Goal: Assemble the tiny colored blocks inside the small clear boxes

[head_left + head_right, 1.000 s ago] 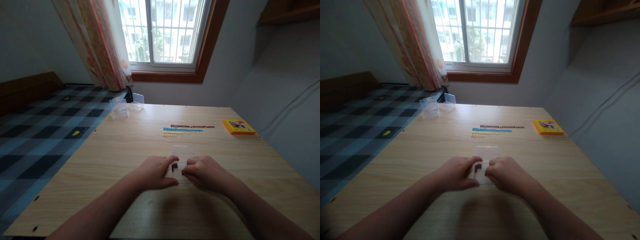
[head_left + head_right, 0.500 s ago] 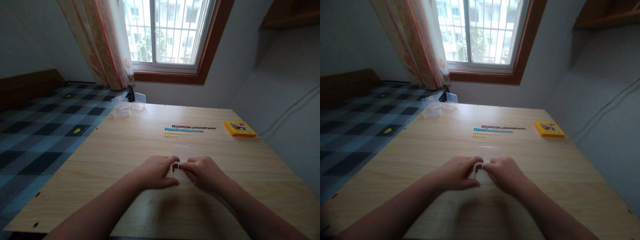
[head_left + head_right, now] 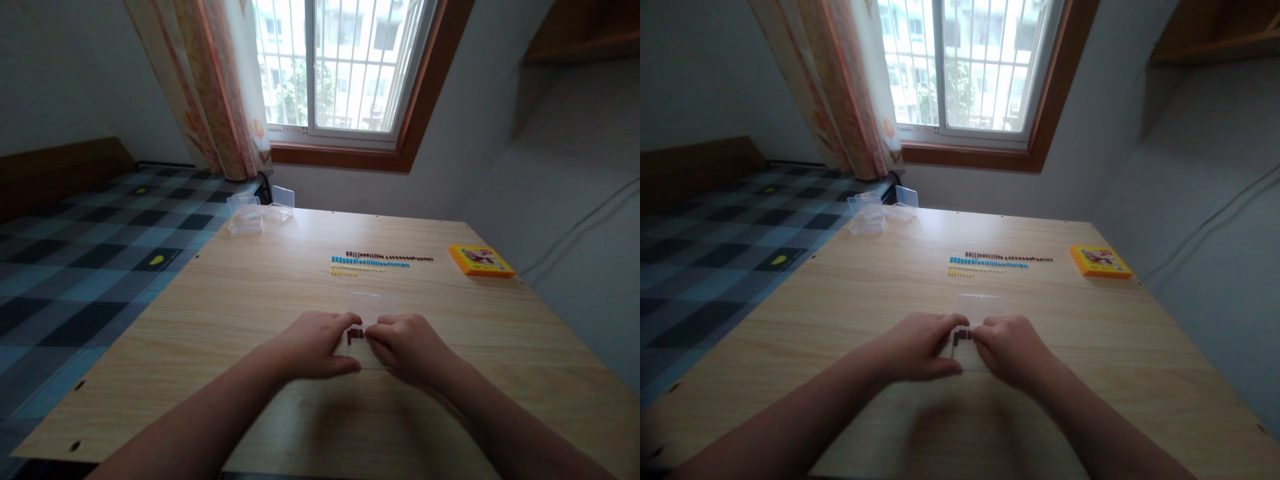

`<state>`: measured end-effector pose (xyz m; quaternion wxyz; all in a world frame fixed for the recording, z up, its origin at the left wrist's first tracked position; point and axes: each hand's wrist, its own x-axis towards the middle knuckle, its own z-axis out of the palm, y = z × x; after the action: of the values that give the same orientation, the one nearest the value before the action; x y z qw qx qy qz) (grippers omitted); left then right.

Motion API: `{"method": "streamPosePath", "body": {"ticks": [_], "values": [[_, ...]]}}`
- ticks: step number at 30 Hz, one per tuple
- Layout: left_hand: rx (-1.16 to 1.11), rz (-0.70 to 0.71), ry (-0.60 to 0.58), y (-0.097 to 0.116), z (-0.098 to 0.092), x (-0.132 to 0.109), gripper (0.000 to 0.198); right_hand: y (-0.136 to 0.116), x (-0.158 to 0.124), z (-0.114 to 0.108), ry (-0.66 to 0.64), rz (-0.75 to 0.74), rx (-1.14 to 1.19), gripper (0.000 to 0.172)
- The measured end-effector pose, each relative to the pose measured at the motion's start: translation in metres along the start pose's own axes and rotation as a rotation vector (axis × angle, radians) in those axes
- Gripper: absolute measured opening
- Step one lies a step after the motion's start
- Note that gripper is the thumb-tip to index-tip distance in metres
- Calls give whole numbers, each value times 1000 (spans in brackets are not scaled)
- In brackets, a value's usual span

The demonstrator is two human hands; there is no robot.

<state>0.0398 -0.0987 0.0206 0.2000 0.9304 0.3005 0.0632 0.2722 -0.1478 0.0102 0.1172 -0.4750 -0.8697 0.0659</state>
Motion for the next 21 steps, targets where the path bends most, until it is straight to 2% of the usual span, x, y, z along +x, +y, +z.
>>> {"method": "streamPosePath", "body": {"ticks": [10, 21], "values": [[0, -1, -8, 0, 0, 0, 58, -5, 3, -3, -19, 19, -36, 19], [5, -16, -20, 0, 1, 1, 60, -2, 1, 4, -2, 35, -43, 20]]}}
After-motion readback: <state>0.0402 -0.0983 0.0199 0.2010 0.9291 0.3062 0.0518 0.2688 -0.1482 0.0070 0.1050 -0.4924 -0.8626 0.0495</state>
